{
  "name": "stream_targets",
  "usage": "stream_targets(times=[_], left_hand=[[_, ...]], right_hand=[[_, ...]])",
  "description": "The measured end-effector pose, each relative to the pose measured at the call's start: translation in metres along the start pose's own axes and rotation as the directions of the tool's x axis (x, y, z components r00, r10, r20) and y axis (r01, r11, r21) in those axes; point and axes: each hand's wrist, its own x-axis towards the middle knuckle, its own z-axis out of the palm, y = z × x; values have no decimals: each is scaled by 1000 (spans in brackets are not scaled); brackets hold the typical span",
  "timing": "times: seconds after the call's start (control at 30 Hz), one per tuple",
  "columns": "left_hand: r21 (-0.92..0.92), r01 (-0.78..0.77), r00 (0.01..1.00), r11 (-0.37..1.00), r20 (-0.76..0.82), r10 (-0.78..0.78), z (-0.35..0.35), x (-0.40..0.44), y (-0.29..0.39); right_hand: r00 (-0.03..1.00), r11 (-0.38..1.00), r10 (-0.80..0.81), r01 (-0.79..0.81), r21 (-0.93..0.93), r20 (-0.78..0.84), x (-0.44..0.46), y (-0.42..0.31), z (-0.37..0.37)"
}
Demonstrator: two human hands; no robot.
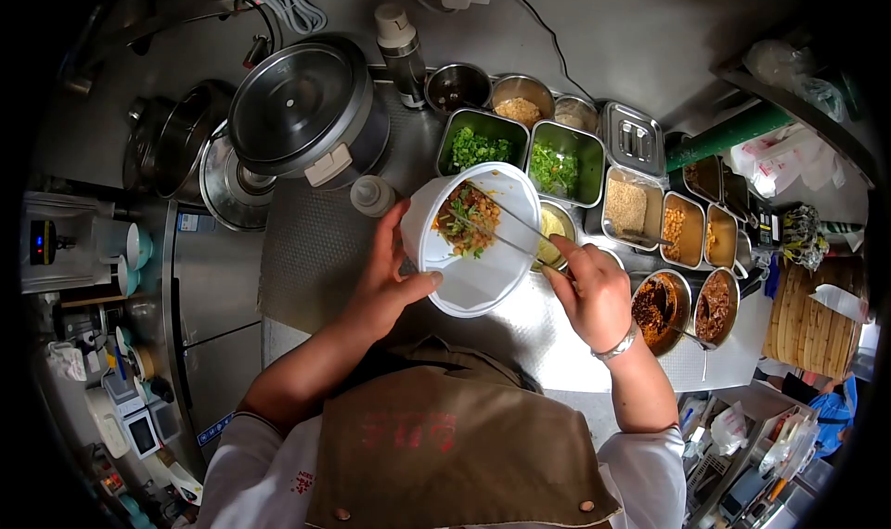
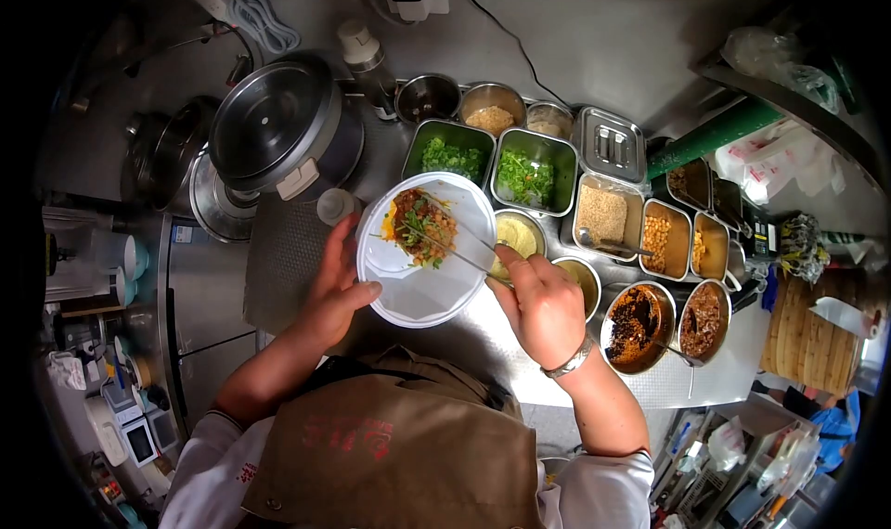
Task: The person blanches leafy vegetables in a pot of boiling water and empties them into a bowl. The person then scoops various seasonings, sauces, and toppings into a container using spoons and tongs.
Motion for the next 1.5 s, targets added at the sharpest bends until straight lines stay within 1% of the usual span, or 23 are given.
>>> stream_targets(times=[0.2, 0.5, 0.6, 0.7, 0.8, 0.83, 0.87, 0.93, 0.97, 1.0, 1.07, 1.1, 1.13, 1.2, 1.23, 1.27, 1.33, 1.37, 1.4, 1.47, 1.5], left_hand=[[13, 14, 1000, 1000, 10, -14, -1, 1, -1], [19, 24, 1000, 1000, 3, -24, -1, 0, -1], [9, 20, 1000, 1000, 4, -20, -1, 1, -2], [-8, -11, 1000, 1000, 4, 11, -7, 3, -10], [-84, 18, 1000, 996, -24, -20, -11, 4, -12], [-83, 12, 999, 996, -48, -16, -14, 5, -15], [-84, 6, 997, 996, -70, -11, -18, 5, -19], [-118, 3, 995, 993, -97, -14, -20, 6, -19], [-149, 6, 994, 989, -103, -22, -20, 5, -15], [-178, 11, 993, 984, -112, -32, -21, 4, -12], [-174, 12, 992, 985, -118, -33, -24, 4, -12], [-177, 7, 993, 984, -116, -28, -25, 4, -10], [-181, 3, 993, 983, -113, -24, -24, 4, -8], [-181, 26, 993, 983, -110, -47, -23, 3, -5], [-182, 33, 992, 983, -115, -54, -22, 4, -4], [-169, 25, 992, 985, -121, -45, -22, 3, -4], [-139, 12, 993, 990, -118, -28, -20, 3, -3], [-134, 6, 993, 991, -118, -22, -19, 3, -4], [-131, 0, 993, 991, -117, -15, -19, 4, -6], [-106, -3, 995, 994, -101, -7, -17, 4, -7], [-82, -1, 996, 997, -85, -6, -16, 3, -5]], right_hand=[[1000, 1000, -26, 26, 16, 0, 2, -1, -1], [1000, 1000, -20, 20, 17, 9, 1, -3, -5], [1000, 999, -1, 2, 48, -9, 0, -4, -8], [997, 991, 38, -30, 128, -60, -4, 2, -10], [983, 963, 177, -162, 214, -55, -7, 7, -22], [957, 915, 287, -260, 307, -45, -7, 5, -28], [963, 929, 257, -222, 296, -84, -8, 11, -32], [930, 904, 327, -256, 342, -169, -17, 30, -33], [902, 863, 394, -296, 408, -179, -17, 36, -36], [865, 802, 482, -370, 469, -140, -17, 39, -40], [864, 883, 423, -326, 337, -273, -13, 58, -33], [882, 928, 363, -313, 202, -301, -9, 69, -26], [909, 938, 344, -340, 61, -234, -8, 80, -20], [930, 922, 348, -362, -137, -117, -10, 84, -16], [934, 945, 306, -321, -59, -185, -12, 81, -16], [935, 968, 233, -248, -25, -266, -12, 73, -19], [921, 952, 300, -272, 143, -250, -14, 49, -30], [947, 971, 230, -207, 123, -223, -15, 43, -33], [973, 983, 166, -151, 99, -161, -15, 34, -36], [995, 996, 38, -31, 79, -89, -12, 23, -31], [996, 999, -23, 25, 23, -83, -11, 20, -25]])
